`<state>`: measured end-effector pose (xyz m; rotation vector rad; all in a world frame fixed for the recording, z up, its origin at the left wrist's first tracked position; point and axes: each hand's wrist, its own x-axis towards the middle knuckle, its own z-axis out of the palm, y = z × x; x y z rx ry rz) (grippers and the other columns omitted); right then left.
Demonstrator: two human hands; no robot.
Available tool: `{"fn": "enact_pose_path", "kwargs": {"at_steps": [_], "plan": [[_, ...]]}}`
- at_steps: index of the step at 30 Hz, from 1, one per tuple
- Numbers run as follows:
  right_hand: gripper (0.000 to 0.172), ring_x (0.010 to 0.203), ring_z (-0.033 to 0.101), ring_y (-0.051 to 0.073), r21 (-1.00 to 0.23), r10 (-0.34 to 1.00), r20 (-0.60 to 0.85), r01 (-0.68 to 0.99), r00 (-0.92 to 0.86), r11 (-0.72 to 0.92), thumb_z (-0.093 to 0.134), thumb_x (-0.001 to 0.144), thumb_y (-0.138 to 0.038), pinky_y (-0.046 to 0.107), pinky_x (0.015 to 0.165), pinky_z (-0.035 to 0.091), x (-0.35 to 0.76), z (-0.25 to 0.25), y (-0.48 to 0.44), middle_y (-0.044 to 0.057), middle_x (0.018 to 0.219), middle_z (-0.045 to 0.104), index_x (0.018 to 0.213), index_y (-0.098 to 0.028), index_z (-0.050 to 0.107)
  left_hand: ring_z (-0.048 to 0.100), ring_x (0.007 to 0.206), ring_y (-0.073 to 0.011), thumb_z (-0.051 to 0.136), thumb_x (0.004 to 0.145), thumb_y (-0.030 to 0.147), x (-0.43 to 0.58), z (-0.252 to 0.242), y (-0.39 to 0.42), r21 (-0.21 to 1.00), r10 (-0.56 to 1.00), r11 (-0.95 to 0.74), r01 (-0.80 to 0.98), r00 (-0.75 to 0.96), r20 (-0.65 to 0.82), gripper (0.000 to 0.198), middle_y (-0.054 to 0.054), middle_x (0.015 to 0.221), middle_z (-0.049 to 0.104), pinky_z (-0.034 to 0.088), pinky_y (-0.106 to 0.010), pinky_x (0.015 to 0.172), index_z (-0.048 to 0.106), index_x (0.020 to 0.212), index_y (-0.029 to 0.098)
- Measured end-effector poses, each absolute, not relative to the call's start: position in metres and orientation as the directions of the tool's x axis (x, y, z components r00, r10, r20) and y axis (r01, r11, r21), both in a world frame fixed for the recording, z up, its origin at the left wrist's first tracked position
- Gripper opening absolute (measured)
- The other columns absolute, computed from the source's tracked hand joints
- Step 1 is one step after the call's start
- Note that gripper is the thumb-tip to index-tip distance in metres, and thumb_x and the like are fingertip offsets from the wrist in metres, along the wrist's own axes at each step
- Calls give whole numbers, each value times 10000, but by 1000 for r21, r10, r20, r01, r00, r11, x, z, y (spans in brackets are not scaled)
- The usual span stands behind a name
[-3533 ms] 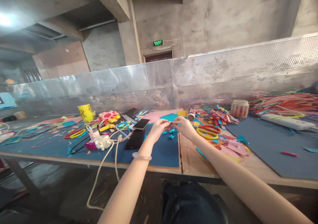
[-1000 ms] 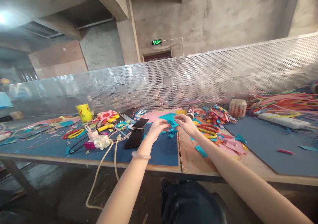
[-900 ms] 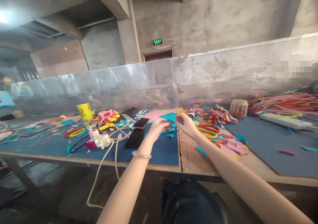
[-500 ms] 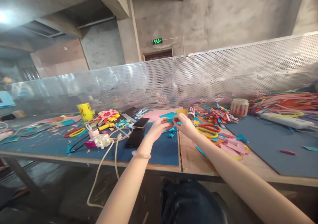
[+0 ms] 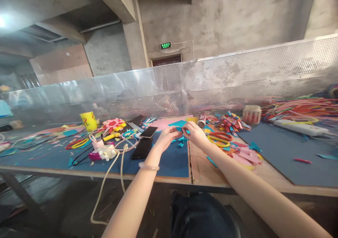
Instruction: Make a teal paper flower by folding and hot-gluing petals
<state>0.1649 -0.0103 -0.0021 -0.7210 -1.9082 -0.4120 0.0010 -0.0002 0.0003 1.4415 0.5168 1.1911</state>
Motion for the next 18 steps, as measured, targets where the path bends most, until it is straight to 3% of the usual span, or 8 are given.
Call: {"fn": "enact_pose_path", "kwargs": {"at_steps": [8, 13, 18], "plan": [[93, 773, 539, 207, -41, 306, 911, 677, -277, 735, 441, 841, -161, 322, 703, 467, 162, -6, -7, 68, 772, 551, 844, -197, 527, 627, 789, -148, 710, 647, 154, 3, 2, -3, 913, 837, -277, -299, 391, 382, 216, -40, 800, 661, 459, -342, 850, 648, 849, 109], [156, 813, 551, 221, -45, 312, 910, 680, -275, 731, 436, 855, -182, 347, 738, 478, 162, -6, -7, 86, 817, 574, 969, -183, 542, 624, 808, -151, 702, 651, 160, 3, 3, -4, 910, 835, -289, -298, 386, 392, 211, -40, 825, 660, 458, -341, 852, 650, 851, 117], [164, 799, 551, 236, -23, 321, 892, 677, -319, 736, 431, 858, -191, 372, 733, 475, 163, -5, -7, 94, 799, 588, 926, -182, 580, 628, 776, -150, 705, 641, 163, 3, 2, -2, 914, 846, -300, -274, 365, 388, 230, -38, 798, 666, 467, -337, 825, 646, 860, 121]]}}
